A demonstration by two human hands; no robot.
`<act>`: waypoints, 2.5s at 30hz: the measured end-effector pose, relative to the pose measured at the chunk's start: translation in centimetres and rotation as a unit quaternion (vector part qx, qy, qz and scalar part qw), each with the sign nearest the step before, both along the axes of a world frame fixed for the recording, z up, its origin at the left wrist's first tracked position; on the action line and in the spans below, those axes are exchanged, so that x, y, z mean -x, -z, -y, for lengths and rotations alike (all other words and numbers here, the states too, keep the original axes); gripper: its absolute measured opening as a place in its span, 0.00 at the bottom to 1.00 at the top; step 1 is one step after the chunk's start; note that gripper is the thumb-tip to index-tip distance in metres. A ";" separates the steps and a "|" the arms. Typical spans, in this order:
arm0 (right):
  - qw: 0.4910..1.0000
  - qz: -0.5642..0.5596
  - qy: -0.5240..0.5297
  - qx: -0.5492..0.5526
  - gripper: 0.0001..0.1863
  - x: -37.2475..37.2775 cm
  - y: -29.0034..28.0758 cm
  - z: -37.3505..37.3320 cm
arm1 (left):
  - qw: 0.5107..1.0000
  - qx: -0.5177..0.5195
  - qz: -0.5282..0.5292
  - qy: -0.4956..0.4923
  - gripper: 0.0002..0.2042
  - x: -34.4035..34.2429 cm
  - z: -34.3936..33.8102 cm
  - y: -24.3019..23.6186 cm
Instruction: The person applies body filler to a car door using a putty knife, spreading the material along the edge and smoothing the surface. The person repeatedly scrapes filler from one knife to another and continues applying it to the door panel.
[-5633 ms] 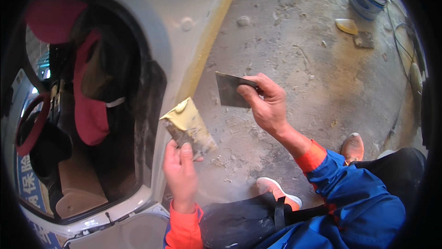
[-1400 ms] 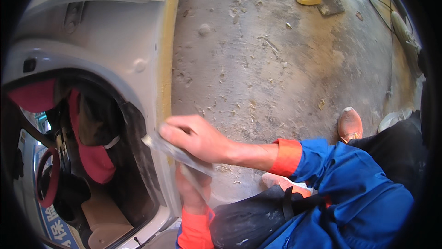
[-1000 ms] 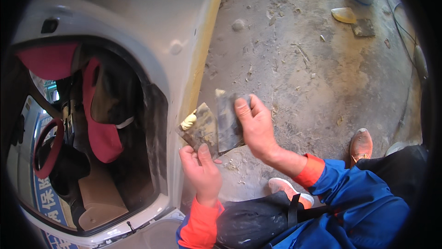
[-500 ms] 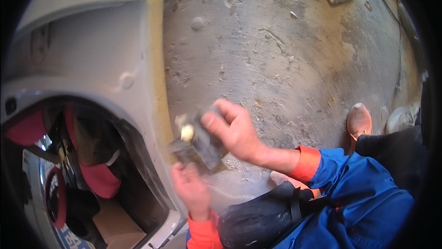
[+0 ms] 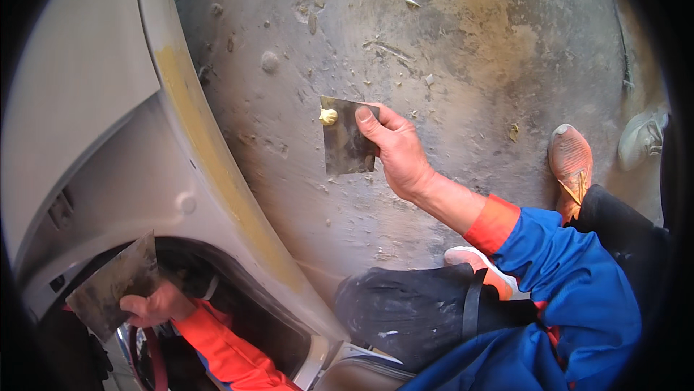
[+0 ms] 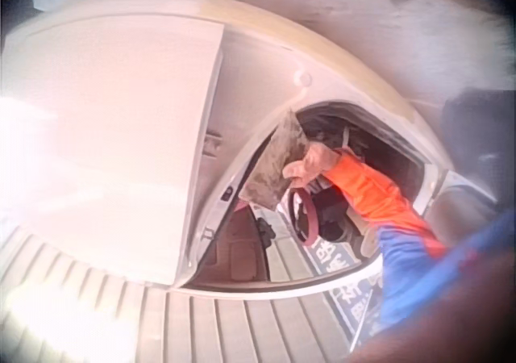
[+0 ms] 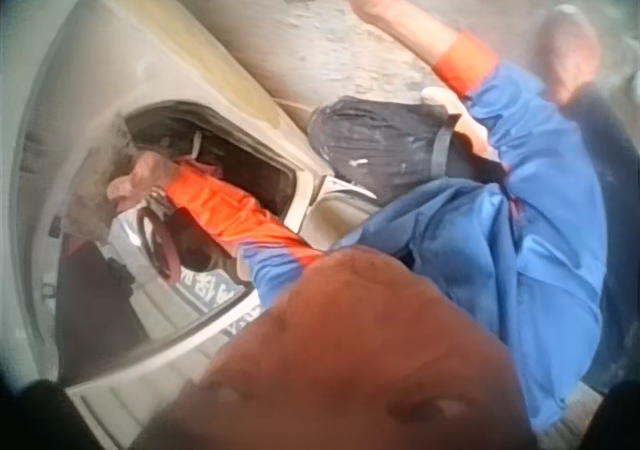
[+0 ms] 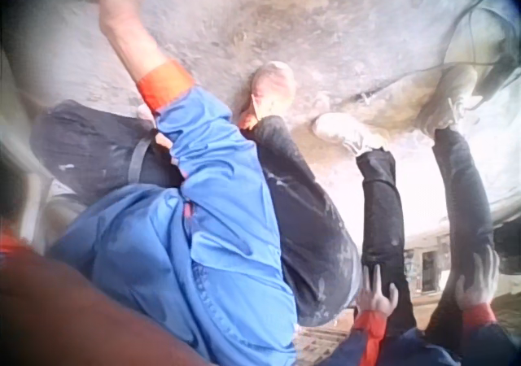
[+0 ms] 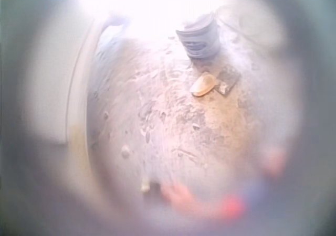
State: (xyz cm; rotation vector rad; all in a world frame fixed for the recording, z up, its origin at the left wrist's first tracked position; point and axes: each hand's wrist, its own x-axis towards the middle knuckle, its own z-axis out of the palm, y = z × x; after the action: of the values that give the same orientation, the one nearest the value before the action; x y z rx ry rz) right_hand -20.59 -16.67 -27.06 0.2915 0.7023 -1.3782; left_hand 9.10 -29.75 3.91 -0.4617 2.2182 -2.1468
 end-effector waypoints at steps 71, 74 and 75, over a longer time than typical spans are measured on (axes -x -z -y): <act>0.972 -0.216 0.093 -0.019 0.12 -3.2 -6.0 19.7 | 0.977 0.041 -0.210 0.016 0.22 5.4 4.2 6.6; 0.976 -0.215 0.018 -0.009 0.10 -3.2 -5.6 21.6 | 0.944 -0.039 -0.320 0.077 0.23 4.3 4.4 6.1; 0.978 -0.208 -0.011 -0.001 0.09 -3.2 -5.6 22.0 | 0.935 -0.056 -0.339 0.094 0.23 4.1 4.5 6.0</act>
State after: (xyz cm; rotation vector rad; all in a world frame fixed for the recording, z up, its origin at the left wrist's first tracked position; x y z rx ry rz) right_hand -17.44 -38.67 -21.46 -0.0074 1.0479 -1.4313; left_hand 5.02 -34.26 -2.08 -1.1805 2.8006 -2.1537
